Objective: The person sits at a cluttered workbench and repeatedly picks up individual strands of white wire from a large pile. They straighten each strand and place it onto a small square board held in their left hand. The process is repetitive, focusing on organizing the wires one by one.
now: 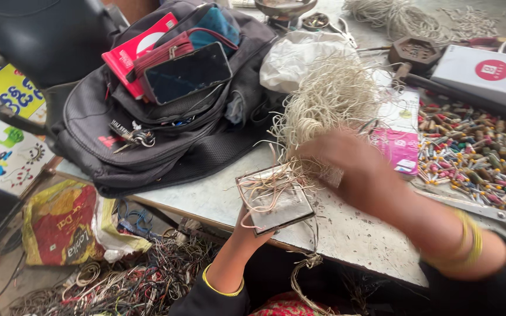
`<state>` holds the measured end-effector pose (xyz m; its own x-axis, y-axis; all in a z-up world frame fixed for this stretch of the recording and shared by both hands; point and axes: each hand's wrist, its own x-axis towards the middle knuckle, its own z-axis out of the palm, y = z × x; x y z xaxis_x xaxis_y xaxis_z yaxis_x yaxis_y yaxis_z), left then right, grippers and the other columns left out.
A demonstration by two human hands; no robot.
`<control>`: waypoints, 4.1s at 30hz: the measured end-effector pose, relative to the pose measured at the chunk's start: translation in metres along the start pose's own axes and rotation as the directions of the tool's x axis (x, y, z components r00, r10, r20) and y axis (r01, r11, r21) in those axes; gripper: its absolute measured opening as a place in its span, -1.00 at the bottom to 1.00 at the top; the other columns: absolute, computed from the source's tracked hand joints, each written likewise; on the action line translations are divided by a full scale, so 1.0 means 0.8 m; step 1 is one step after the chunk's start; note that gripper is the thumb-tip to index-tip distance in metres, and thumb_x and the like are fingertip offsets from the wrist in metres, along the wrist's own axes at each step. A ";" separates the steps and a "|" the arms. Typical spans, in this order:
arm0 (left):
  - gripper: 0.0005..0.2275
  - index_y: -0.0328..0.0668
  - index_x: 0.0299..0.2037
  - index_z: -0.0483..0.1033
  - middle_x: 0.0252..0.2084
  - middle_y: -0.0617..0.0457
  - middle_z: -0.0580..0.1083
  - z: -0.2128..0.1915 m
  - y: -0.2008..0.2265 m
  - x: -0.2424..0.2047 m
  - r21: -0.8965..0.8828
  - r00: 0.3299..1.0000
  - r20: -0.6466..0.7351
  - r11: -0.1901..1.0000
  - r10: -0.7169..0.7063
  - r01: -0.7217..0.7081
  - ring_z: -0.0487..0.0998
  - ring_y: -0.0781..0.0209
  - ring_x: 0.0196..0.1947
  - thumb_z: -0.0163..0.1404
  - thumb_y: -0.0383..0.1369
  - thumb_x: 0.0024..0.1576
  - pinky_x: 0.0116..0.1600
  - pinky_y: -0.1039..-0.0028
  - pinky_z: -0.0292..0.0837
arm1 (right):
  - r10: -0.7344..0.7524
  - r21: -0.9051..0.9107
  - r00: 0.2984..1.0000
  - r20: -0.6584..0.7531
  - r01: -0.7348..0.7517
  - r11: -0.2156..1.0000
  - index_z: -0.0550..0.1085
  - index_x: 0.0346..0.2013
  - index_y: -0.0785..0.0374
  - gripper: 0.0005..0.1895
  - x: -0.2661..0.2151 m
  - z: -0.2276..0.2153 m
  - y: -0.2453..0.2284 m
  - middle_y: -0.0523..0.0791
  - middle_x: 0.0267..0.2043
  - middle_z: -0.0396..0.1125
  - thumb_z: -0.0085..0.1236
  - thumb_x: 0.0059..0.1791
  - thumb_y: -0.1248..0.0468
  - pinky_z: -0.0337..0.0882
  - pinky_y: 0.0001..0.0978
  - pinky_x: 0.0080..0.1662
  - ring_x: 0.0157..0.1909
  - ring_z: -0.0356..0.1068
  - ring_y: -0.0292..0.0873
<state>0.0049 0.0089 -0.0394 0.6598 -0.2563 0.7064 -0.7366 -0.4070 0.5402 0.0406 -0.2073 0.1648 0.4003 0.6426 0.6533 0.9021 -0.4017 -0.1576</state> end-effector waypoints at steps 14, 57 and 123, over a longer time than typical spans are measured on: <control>-0.62 -0.24 0.26 0.43 0.28 -0.12 0.46 -0.004 0.014 0.022 -0.030 0.990 -0.013 0.990 -0.138 0.138 0.47 -0.05 0.31 0.04 -0.34 0.24 0.37 0.14 0.36 | 0.361 -0.156 0.930 -0.065 -0.367 0.917 0.54 0.15 0.19 -0.58 -0.023 0.012 0.195 -0.04 0.21 0.41 -0.04 0.07 0.54 0.23 -0.14 0.32 0.24 0.26 0.05; -0.69 -0.16 0.13 0.56 0.16 -0.03 0.54 -0.012 0.034 0.036 0.111 0.999 -0.039 0.994 0.001 0.003 0.53 -0.04 0.21 0.12 -0.36 0.18 0.35 0.09 0.33 | 0.202 -0.016 0.973 -0.110 -0.205 0.979 0.50 0.16 0.17 -0.69 0.014 -0.073 0.059 -0.05 0.20 0.43 0.09 0.13 0.46 0.49 -0.30 0.16 0.18 0.47 -0.07; -0.66 -0.20 0.24 0.45 0.19 -0.08 0.54 -0.016 0.041 0.059 -0.198 0.997 0.013 0.977 -0.071 0.072 0.57 0.09 0.24 -0.04 -0.28 0.30 0.39 0.18 0.44 | 0.556 0.099 0.818 -0.150 -0.547 0.831 0.62 -0.04 0.08 -0.81 -0.005 0.028 0.175 -0.14 -0.59 0.38 0.23 0.05 0.23 0.12 -0.36 -0.53 -0.60 0.13 -0.39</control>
<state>0.0100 -0.0051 0.0178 0.7121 -0.2383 0.6604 -0.7020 -0.2424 0.6696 0.1691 -0.2514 0.1236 0.8044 0.2041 0.5579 0.5470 -0.6210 -0.5615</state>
